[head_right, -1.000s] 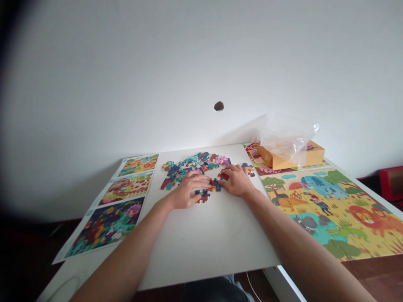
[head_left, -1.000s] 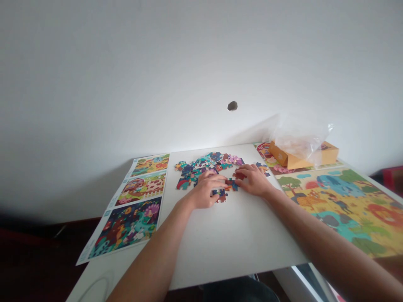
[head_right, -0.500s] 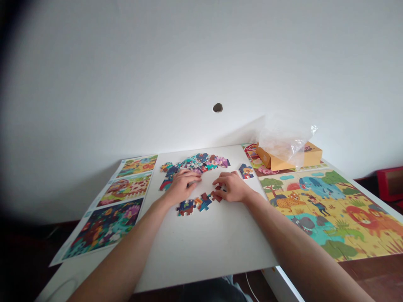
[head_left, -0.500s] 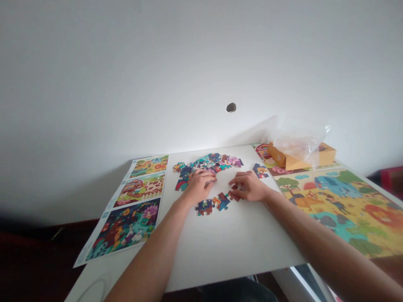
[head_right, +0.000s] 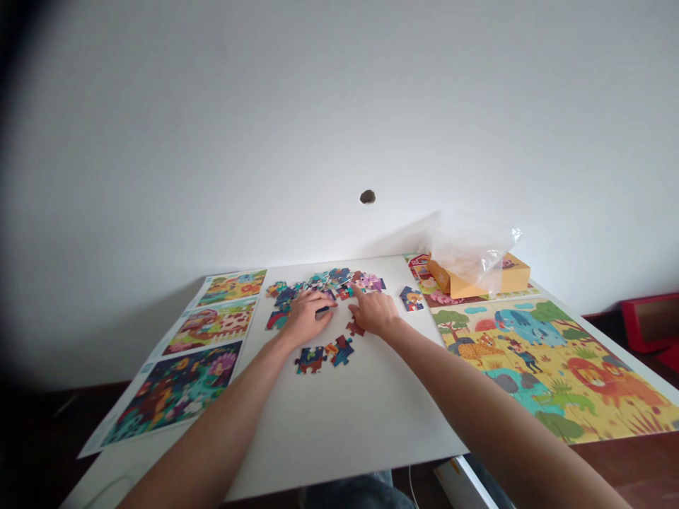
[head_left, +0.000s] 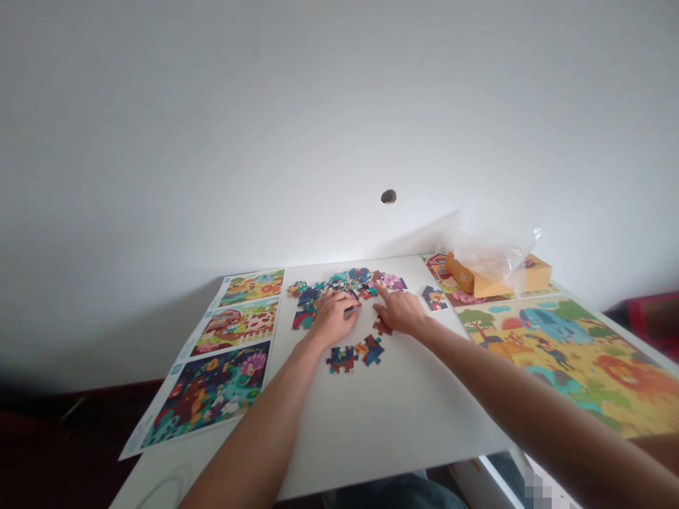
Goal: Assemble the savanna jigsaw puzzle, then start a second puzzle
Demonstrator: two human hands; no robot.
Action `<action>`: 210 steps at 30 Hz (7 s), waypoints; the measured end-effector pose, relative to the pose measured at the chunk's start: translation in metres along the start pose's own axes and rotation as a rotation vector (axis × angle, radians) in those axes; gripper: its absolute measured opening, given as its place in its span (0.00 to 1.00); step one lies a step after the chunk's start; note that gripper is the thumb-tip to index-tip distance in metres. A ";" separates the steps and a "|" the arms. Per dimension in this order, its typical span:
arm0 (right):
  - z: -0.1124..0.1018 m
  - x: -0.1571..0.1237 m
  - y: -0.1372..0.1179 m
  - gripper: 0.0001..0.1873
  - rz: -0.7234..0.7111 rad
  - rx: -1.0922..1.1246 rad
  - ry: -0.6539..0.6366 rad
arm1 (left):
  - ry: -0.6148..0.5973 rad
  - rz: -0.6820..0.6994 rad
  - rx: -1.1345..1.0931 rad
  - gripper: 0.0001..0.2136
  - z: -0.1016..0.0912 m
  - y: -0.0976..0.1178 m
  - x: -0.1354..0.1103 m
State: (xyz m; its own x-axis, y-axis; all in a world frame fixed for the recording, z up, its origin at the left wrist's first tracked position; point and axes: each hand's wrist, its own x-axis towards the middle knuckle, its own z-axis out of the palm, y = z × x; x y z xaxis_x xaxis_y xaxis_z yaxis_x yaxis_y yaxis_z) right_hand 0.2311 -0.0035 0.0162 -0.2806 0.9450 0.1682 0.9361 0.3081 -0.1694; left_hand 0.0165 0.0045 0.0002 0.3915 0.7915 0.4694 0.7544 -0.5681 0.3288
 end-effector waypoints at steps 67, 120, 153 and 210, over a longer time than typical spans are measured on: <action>-0.007 -0.008 -0.001 0.25 -0.276 0.378 0.054 | 0.034 -0.056 -0.071 0.12 0.003 -0.011 0.007; 0.005 -0.003 -0.009 0.19 -0.177 0.171 -0.004 | 0.186 -0.385 0.058 0.22 0.000 -0.017 -0.001; 0.002 -0.007 -0.012 0.30 -0.374 0.260 -0.079 | 0.008 -0.692 0.329 0.22 -0.009 -0.006 0.003; 0.008 -0.002 -0.009 0.26 -0.046 0.200 0.053 | -0.127 -0.296 0.250 0.24 -0.011 0.015 -0.001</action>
State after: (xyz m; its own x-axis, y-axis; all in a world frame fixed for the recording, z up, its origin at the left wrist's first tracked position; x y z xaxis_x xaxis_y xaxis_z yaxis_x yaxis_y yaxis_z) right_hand 0.2216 -0.0068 0.0093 -0.3056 0.9240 0.2299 0.8603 0.3714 -0.3493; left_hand 0.0217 -0.0067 0.0136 0.1884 0.9429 0.2745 0.9429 -0.2519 0.2179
